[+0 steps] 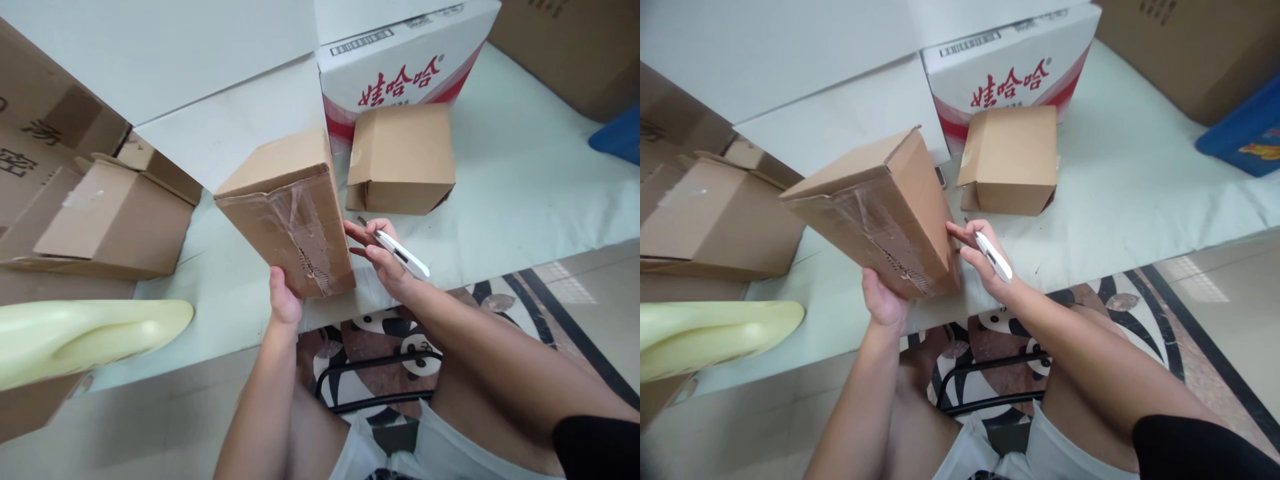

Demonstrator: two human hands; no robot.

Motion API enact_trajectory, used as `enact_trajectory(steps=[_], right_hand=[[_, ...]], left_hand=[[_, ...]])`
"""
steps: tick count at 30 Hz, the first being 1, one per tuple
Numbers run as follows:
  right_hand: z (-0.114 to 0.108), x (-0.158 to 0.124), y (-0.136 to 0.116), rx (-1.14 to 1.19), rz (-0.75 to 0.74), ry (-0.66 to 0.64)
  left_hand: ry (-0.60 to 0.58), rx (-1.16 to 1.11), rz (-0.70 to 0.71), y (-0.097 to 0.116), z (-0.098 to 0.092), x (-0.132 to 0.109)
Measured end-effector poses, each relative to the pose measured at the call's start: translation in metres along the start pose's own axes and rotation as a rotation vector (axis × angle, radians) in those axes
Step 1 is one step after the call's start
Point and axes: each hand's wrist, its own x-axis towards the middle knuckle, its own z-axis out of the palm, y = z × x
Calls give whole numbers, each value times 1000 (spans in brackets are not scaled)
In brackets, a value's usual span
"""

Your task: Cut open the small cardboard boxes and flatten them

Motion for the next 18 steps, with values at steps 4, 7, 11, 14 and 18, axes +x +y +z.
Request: enact_trajectory(steps=[4,7,11,14,18], right_hand=[[1,0,-1,12,-4,-6],[2,-1,-2,32,-3,11],[3,-1,-4,15,20,31],[4,0,-5,7,18,23],[5,0,-6,29,23,36]], left_hand=[[-13,14,-5,0,0,0],[-27,12,-7,0,1,0],[-19,16,5,-1,0,1],[-15,15,4,0,0,0],[-17,7,-4,1,1,0]])
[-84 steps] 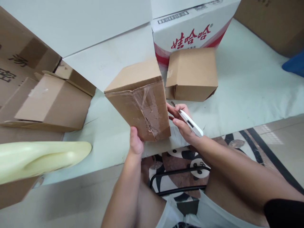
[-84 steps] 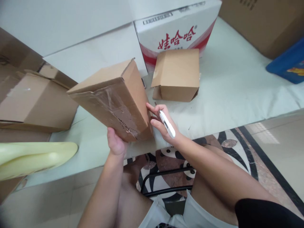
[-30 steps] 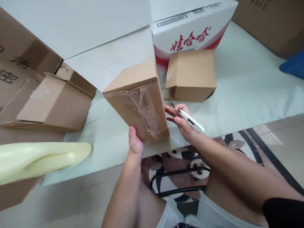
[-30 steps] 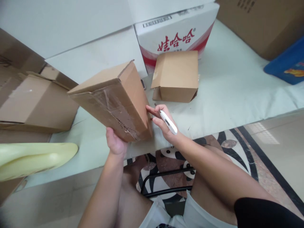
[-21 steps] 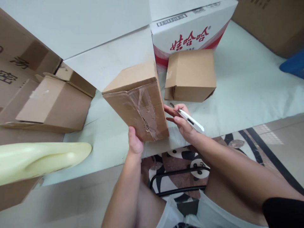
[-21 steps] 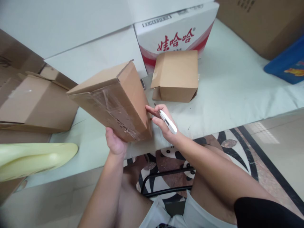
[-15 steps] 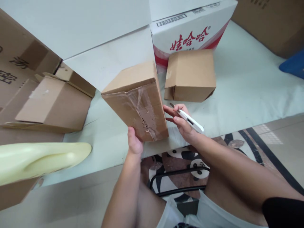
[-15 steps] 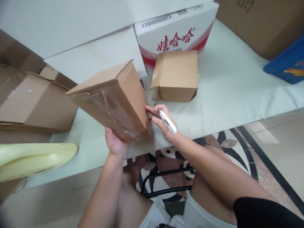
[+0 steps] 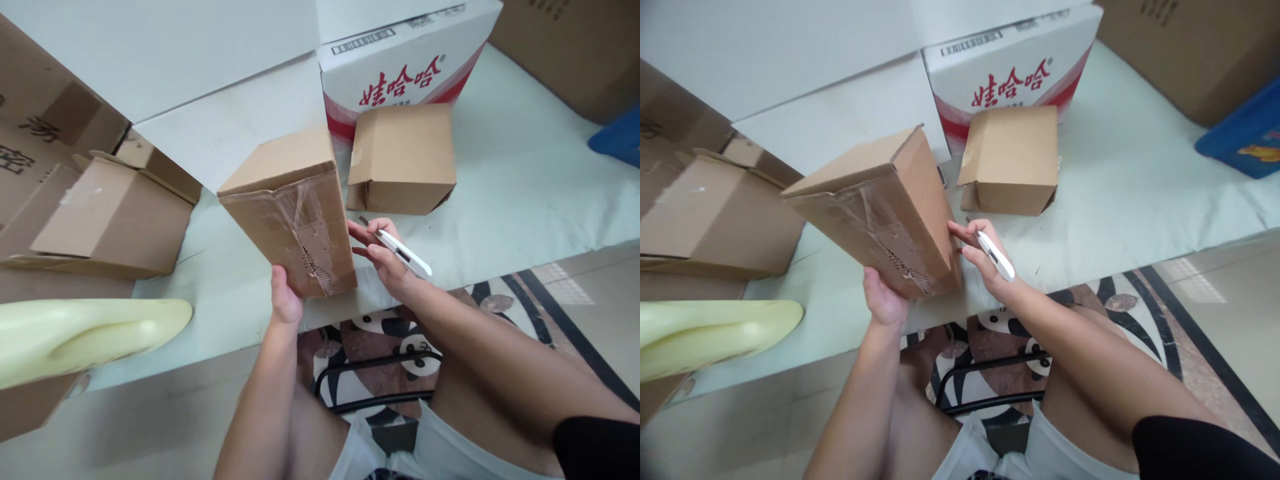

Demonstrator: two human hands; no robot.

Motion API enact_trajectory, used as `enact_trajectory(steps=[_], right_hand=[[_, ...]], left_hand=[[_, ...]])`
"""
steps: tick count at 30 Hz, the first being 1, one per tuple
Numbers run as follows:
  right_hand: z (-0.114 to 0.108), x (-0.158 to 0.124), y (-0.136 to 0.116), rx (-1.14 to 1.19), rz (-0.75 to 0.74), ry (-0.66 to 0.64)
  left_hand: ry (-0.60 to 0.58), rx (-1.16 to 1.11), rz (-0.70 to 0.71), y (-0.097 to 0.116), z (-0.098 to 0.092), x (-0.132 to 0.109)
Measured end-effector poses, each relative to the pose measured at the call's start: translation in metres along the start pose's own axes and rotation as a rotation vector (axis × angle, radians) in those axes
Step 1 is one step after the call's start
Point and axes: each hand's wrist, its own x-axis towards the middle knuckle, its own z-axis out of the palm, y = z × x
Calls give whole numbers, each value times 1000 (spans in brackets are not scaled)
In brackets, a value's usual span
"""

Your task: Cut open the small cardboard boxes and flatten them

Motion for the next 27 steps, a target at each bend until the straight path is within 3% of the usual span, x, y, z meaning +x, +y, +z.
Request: enact_trajectory(steps=[27], right_hand=[[-3,-3,4,10,-19,-14]], left_hand=[[0,0,18,3,5,-3]])
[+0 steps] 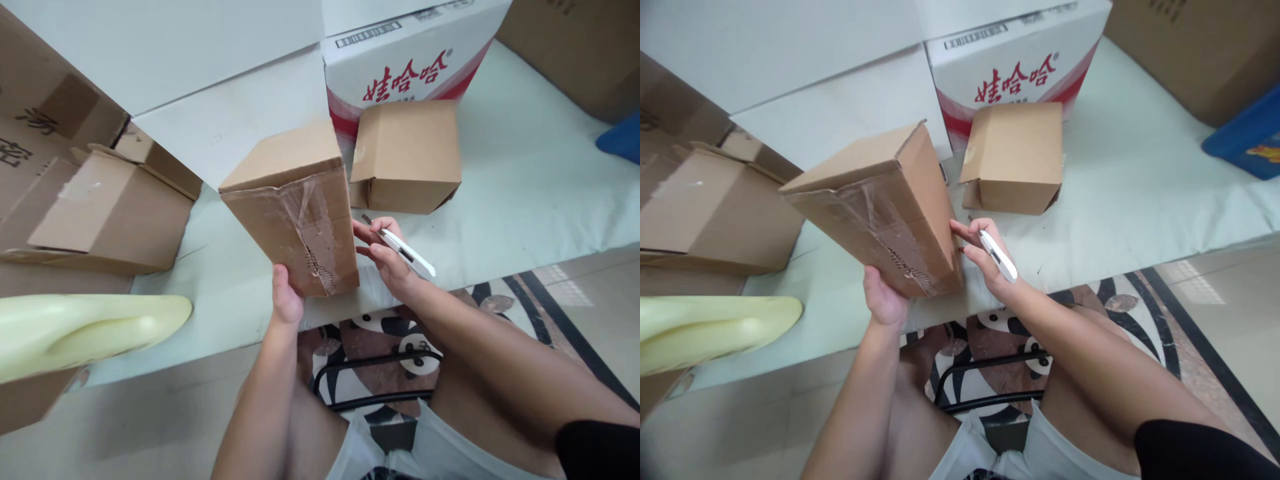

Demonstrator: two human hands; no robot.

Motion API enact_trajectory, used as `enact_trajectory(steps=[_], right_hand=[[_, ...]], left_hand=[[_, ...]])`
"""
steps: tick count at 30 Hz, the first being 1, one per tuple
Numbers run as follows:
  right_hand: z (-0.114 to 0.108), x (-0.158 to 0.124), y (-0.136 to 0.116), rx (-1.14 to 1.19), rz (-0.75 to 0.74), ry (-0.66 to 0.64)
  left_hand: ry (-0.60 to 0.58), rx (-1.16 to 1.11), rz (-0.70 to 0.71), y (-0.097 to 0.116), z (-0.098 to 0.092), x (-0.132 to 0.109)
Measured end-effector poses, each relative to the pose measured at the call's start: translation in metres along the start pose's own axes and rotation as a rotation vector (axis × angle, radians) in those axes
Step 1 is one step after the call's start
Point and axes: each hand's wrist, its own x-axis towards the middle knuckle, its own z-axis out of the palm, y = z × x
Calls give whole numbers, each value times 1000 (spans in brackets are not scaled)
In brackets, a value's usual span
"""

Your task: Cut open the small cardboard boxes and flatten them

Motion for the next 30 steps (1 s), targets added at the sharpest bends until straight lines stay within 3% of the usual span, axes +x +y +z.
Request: enact_trajectory(steps=[30], right_hand=[[2,1,-1,-15,0,22]], left_hand=[[-66,-21,-22,-7,-11,-2]])
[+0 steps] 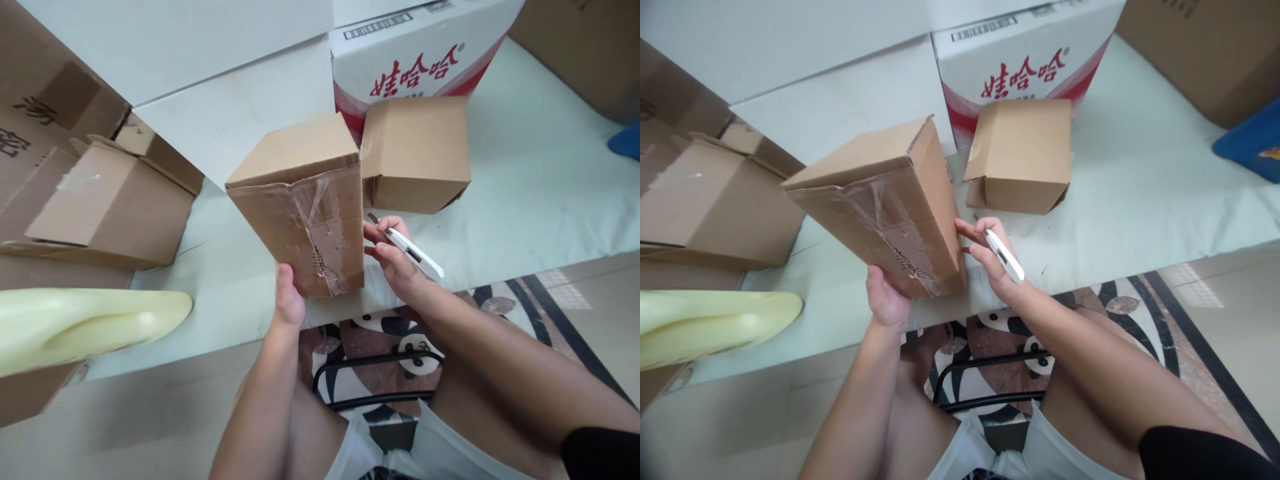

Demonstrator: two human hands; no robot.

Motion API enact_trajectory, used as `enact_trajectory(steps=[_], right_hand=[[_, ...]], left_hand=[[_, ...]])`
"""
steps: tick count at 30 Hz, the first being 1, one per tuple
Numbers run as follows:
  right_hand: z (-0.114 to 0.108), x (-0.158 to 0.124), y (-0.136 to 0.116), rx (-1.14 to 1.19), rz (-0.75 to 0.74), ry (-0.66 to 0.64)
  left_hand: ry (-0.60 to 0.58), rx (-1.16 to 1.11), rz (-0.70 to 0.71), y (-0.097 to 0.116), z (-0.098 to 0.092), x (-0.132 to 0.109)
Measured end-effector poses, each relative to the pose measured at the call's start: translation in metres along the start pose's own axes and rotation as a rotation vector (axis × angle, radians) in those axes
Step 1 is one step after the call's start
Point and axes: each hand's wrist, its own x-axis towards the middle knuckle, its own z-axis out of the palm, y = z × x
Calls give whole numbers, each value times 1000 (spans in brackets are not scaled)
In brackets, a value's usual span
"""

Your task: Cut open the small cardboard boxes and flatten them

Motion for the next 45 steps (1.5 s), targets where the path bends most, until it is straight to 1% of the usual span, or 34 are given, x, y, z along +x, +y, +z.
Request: enact_trajectory(steps=[5,15,22,28,35,41,45], right_hand=[[-3,0,3,-26,-3,5],[-2,0,3,-38,-8,-2],[-4,0,6,-8,-18,-2],[-4,0,4,-9,-12,3],[-2,1,1,-45,4,9],[-7,0,6,-64,9,12],[-5,1,3,-49,28,51]], left_hand=[[-34,11,-1,-2,-3,1],[-28,36,64,-3,-4,1],[-57,48,46,-5,-8,1],[-78,73,43,-4,-6,1],[-29,96,41,-5,-8,-3],[-35,75,22,-9,-12,-4],[-41,72,25,-9,-12,-4]])
